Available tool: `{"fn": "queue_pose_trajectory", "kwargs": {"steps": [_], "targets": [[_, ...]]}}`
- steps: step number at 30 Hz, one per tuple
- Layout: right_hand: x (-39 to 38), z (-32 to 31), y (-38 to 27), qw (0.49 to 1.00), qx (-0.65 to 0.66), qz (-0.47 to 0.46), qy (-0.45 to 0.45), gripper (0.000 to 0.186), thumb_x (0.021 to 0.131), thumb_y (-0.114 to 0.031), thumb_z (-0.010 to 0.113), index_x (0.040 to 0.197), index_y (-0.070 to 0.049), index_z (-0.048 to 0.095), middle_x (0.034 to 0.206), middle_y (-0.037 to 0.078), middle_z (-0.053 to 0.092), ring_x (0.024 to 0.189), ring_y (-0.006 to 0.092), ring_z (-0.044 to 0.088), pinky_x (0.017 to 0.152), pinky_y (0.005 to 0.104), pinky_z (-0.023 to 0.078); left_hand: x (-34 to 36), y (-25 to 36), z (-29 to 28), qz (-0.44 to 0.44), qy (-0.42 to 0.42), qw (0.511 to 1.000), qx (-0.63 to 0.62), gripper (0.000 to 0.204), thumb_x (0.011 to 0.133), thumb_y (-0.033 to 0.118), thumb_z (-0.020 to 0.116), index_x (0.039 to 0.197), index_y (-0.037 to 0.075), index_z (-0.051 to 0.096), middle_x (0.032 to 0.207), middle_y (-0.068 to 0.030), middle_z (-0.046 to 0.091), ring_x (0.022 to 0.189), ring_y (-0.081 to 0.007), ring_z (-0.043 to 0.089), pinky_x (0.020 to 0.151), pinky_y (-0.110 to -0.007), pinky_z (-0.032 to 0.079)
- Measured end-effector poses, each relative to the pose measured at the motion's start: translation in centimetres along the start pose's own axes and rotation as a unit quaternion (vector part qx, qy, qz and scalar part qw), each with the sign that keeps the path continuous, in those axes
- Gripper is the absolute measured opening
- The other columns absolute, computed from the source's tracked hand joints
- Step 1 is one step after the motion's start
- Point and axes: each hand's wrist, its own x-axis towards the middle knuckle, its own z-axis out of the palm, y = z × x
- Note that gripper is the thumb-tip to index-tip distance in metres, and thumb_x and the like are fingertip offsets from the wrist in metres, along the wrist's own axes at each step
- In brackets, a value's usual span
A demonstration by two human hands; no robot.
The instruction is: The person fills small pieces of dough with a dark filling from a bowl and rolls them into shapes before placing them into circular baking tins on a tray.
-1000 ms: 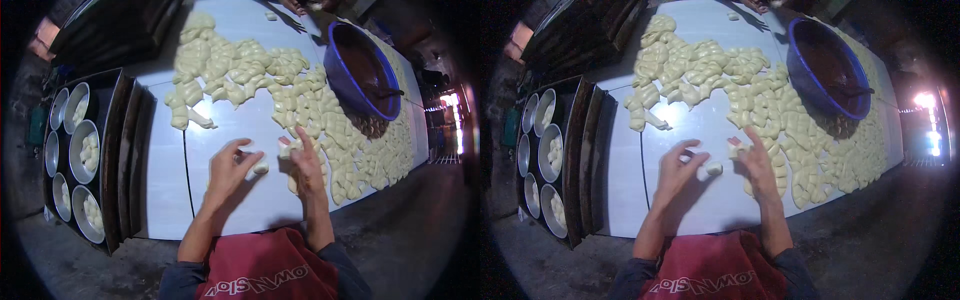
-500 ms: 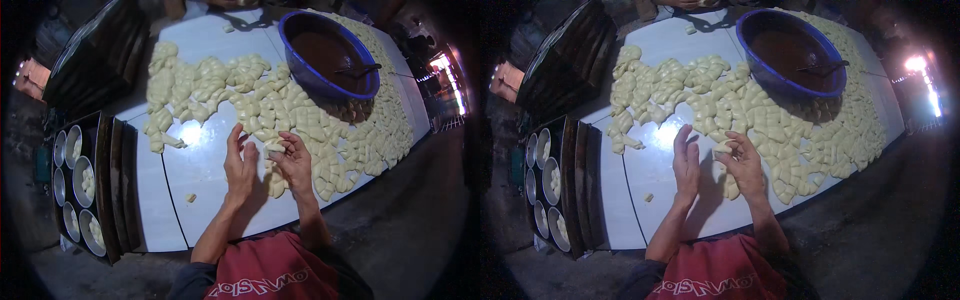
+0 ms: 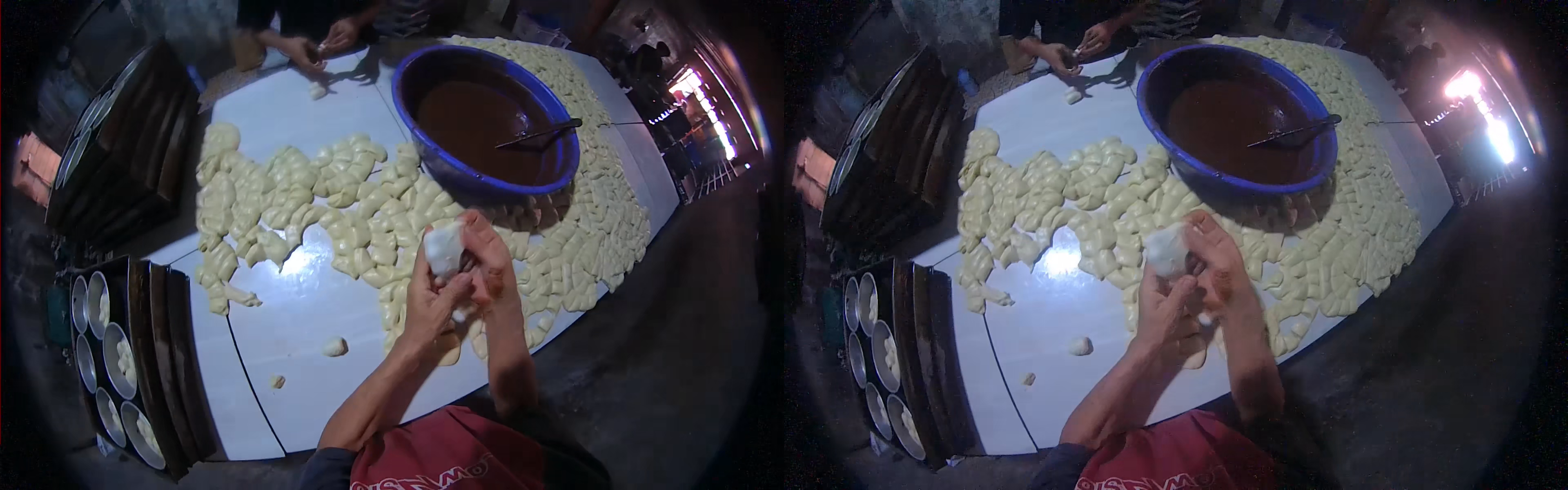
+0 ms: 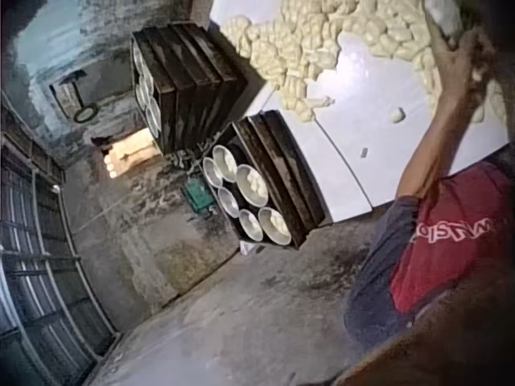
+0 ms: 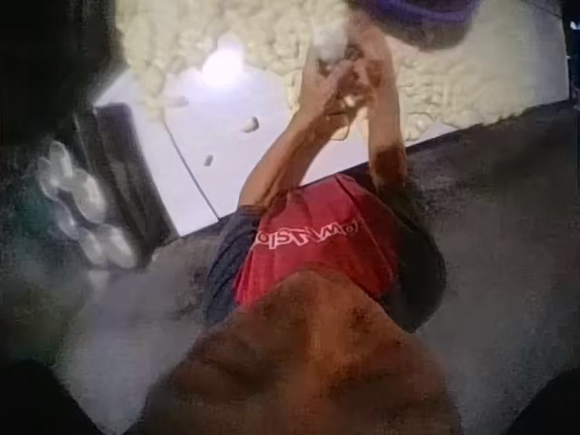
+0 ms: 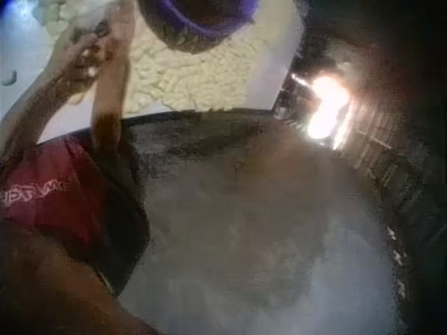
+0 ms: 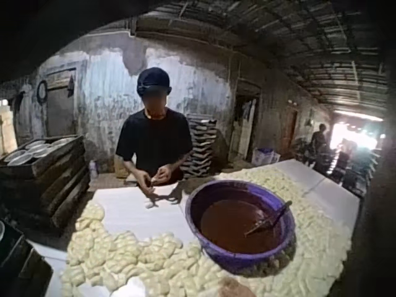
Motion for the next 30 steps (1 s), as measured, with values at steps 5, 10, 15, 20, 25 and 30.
{"fn": "queue_pose_trajectory", "kwargs": {"steps": [5, 10, 15, 20, 25, 30], "targets": [[9.7, -3.4, -9.3, 0.926, -0.344, -0.144, 0.051, 0.017, 0.096, -0.018, 0.064, 0.105, -0.005, 0.058, 0.085, 0.001, 0.062, 0.075, 0.0066, 0.056, 0.066, 0.0224, 0.045, -1.1, 3.7, -2.1, -0.072, 0.037, 0.989, 0.127, 0.051, 0.099, 0.009, 0.060, 0.146, 0.001, 0.042, 0.132, -0.0218, 0.057, 0.108, -0.0191, 0.063, 0.090, -0.029, 0.053], [17.7, -9.5, -10.1, 0.687, -0.722, 0.019, -0.081, 0.020, 0.088, -0.018, 0.061, 0.100, -0.003, 0.063, 0.087, 0.006, 0.064, 0.085, 0.0172, 0.060, 0.078, 0.0324, 0.047, -0.9, 3.6, -4.5, -0.062, 0.054, 0.981, 0.173, 0.041, 0.099, 0.012, 0.062, 0.136, -0.002, 0.053, 0.121, -0.0149, 0.066, 0.104, -0.0165, 0.065, 0.090, -0.029, 0.053], [16.5, -7.3, -10.2, 0.817, -0.568, 0.084, -0.042, 0.019, 0.090, -0.021, 0.061, 0.095, -0.003, 0.065, 0.085, 0.001, 0.064, 0.078, 0.0118, 0.058, 0.072, 0.0285, 0.047, -1.2, 3.8, -4.7, -0.099, 0.033, 0.975, 0.195, 0.039, 0.099, 0.015, 0.063, 0.132, -0.003, 0.056, 0.120, -0.0139, 0.067, 0.104, -0.0177, 0.065, 0.090, -0.031, 0.053], [11.3, -1.2, -9.3, 0.970, -0.242, 0.004, -0.021, 0.013, 0.097, -0.021, 0.064, 0.100, -0.008, 0.060, 0.084, 0.000, 0.062, 0.072, 0.0071, 0.062, 0.060, 0.0221, 0.049, 0.3, 4.3, -2.5, -0.114, 0.054, 0.983, 0.133, 0.039, 0.099, 0.020, 0.063, 0.130, -0.003, 0.058, 0.123, -0.0121, 0.064, 0.111, -0.0198, 0.062, 0.091, -0.031, 0.052], [5.7, 3.6, -2.5, 0.993, -0.107, 0.020, -0.038, 0.012, 0.101, -0.020, 0.058, 0.105, -0.008, 0.057, 0.085, 0.000, 0.063, 0.067, 0.0055, 0.062, 0.056, 0.0190, 0.050, 2.2, 3.6, -2.0, -0.051, 0.042, 0.995, -0.073, 0.047, 0.102, 0.038, 0.055, 0.136, 0.005, 0.053, 0.124, -0.0116, 0.064, 0.112, -0.0217, 0.062, 0.094, -0.032, 0.050], [2.6, 2.6, 4.0, 0.992, -0.008, 0.076, -0.096, 0.020, 0.097, -0.012, 0.058, 0.114, -0.004, 0.053, 0.091, 0.003, 0.063, 0.075, 0.0072, 0.063, 0.062, 0.0185, 0.051, -0.6, 5.2, -5.6, -0.059, 0.097, 0.981, -0.160, 0.032, 0.102, 0.030, 0.057, 0.120, 0.003, 0.062, 0.104, -0.0090, 0.072, 0.090, -0.0161, 0.070, 0.084, -0.030, 0.056]]}}
